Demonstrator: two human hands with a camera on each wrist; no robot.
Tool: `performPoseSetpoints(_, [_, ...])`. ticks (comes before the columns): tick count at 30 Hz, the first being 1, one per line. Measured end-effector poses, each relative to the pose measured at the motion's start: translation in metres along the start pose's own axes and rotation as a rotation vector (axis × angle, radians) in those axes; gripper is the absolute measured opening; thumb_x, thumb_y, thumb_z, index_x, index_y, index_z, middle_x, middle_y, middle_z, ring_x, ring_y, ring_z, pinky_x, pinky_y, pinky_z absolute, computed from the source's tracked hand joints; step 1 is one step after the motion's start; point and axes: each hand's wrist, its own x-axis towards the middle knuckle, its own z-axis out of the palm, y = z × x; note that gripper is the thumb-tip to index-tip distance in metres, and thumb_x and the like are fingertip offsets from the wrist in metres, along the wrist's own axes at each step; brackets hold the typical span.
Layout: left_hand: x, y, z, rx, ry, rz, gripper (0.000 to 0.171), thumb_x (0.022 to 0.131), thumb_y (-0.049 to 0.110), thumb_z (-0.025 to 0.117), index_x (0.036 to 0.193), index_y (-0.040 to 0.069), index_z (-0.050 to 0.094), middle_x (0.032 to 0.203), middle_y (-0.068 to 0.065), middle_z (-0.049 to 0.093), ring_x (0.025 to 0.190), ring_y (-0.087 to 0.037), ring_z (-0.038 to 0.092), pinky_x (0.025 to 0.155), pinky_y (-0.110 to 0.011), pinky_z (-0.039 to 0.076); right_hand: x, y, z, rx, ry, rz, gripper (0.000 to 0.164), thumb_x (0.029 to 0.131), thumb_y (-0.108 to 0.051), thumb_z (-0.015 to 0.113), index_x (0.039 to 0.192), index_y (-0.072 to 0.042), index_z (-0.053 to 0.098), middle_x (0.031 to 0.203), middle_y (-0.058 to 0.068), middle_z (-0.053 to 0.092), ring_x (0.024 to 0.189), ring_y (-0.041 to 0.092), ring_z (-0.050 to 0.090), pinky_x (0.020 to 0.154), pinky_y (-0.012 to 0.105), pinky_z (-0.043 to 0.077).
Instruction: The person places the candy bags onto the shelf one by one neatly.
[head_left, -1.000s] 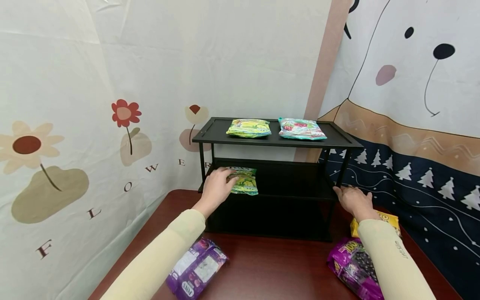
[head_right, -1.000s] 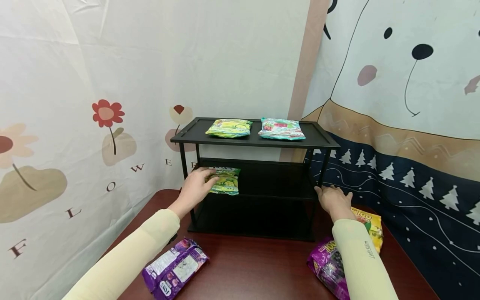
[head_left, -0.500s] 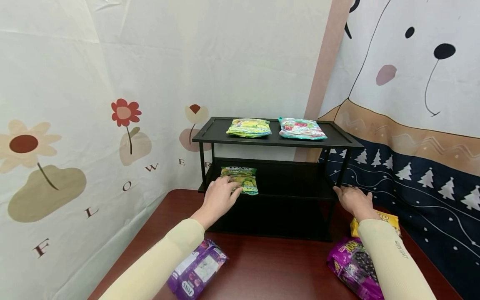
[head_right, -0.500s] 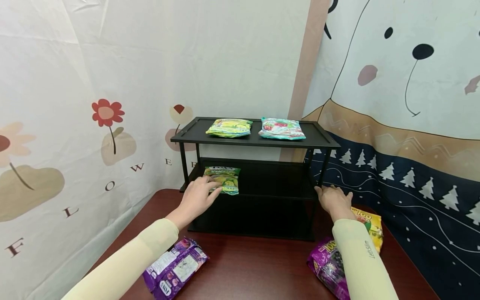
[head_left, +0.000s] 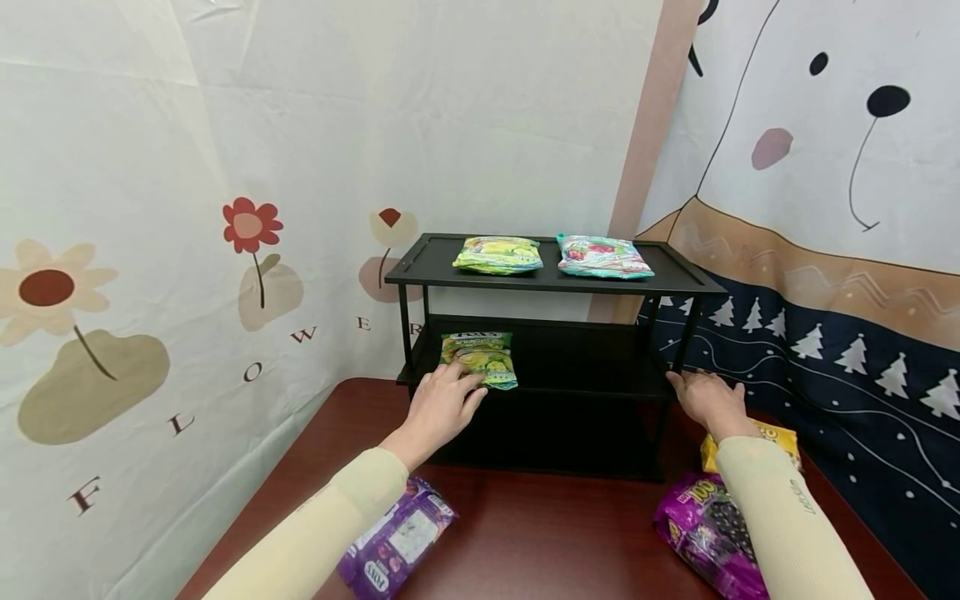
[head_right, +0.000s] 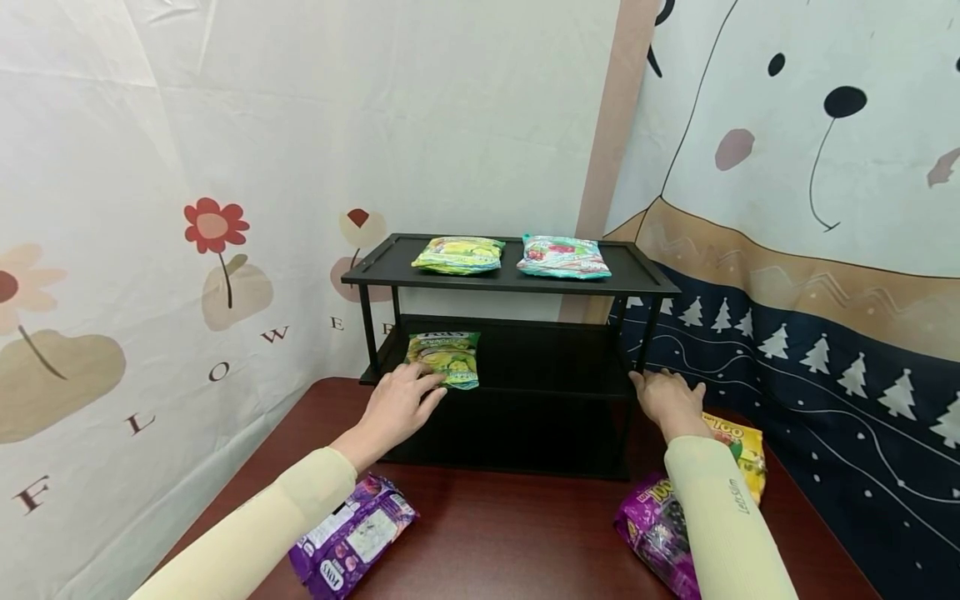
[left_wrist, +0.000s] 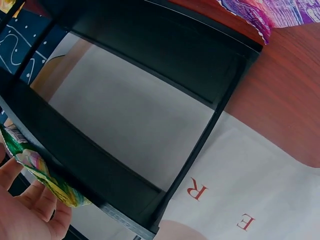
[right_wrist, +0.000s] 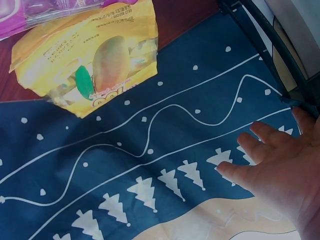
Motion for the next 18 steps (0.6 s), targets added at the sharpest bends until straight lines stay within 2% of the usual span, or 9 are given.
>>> performPoseSetpoints(18, [0.0081,-0.0030,-0.0011,-0.027,-0.097,0.001,0.039,0.102,0.040,0.055,0.130,0.016,0.067,0.128,-0.014,0.061,0.116,-0.033,0.057,0.095,-0.052,0.046,0.0009,0.0008,0.0012,-0.010,0.003,0.000,0.062,0.109,-0.039,0.026,0.144,0.010,0.040,0.147,0.036,0.034,0.136,0.056,0.025,0.101,0.079,0.012])
